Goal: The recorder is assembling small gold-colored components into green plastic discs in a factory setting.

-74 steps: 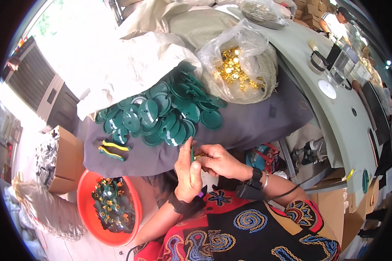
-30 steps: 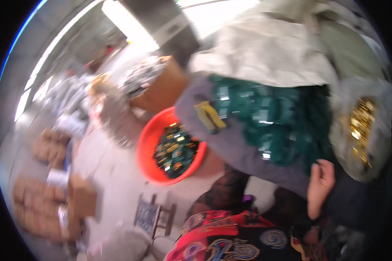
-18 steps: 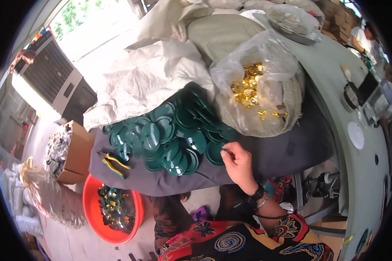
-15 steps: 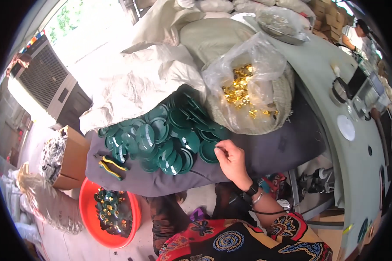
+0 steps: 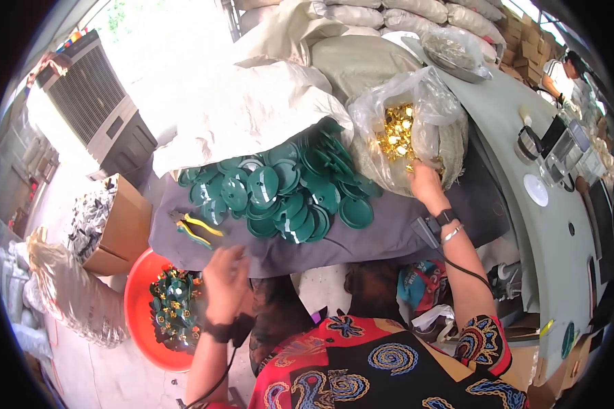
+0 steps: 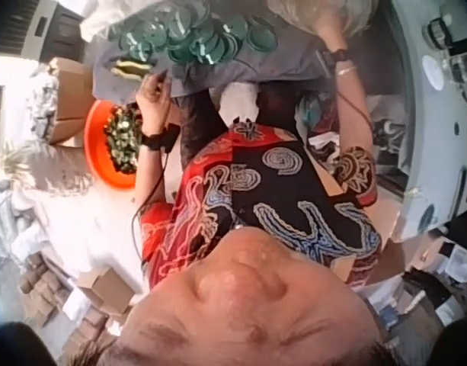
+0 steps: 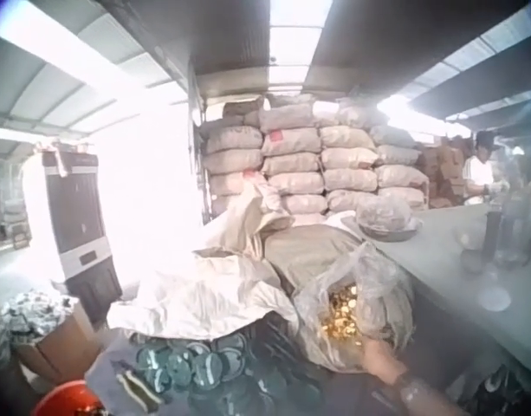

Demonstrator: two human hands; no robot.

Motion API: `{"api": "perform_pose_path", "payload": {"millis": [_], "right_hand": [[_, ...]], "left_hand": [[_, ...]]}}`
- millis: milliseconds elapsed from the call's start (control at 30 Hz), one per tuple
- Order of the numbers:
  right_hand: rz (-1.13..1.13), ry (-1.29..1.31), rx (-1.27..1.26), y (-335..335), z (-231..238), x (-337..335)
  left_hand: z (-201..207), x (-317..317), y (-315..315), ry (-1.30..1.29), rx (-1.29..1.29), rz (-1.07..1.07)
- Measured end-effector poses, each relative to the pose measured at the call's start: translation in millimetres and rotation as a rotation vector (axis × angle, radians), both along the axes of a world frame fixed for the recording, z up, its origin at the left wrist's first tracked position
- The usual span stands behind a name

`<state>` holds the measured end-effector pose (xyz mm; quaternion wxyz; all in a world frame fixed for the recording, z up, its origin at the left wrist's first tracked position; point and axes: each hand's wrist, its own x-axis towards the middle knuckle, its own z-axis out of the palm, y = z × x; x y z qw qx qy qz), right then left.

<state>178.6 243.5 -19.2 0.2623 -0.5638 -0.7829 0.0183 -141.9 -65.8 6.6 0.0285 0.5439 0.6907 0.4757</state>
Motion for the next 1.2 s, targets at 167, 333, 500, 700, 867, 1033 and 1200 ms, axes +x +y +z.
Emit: {"api": "perform_pose_path", "payload": {"millis": [167, 333, 500, 700, 867, 1033, 1200], "right_hand": [[-0.032, 0.056, -0.01, 13.3, -16.8, 2.5], [-0.059, 0.009, 0.094, 16.9, -24.9, 1.1], [0.024, 0.071, 0.121, -21.0, -1.3, -8.2], [0.277, 0.807, -0.44, -101.9, 13.2, -3.4], [0.532, 1.123, -0.635, -169.4, 13.7, -3.8], [0.623, 1.053, -0.481, -199.7, 5.2, -18.5], [0.627, 0.867, -0.307, -205.3, 14.0, -23.7]], "left_hand": [[-12.0, 25.1, 34.9, 0.073, 0.055, -0.122], [0.1, 74.0, 69.7, 0.315, 0.128, -0.367], [-19.0, 109.5, 121.5, 0.666, 0.129, -0.397], [-26.0, 122.6, 140.0, 0.844, -0.025, -0.337], [-14.5, 128.3, 96.4, -0.076, -0.017, -0.471], [-13.5, 139.7, 66.5, -0.807, -0.082, -0.561], [-13.4, 140.6, 56.7, -0.814, -0.067, -0.497]]}}
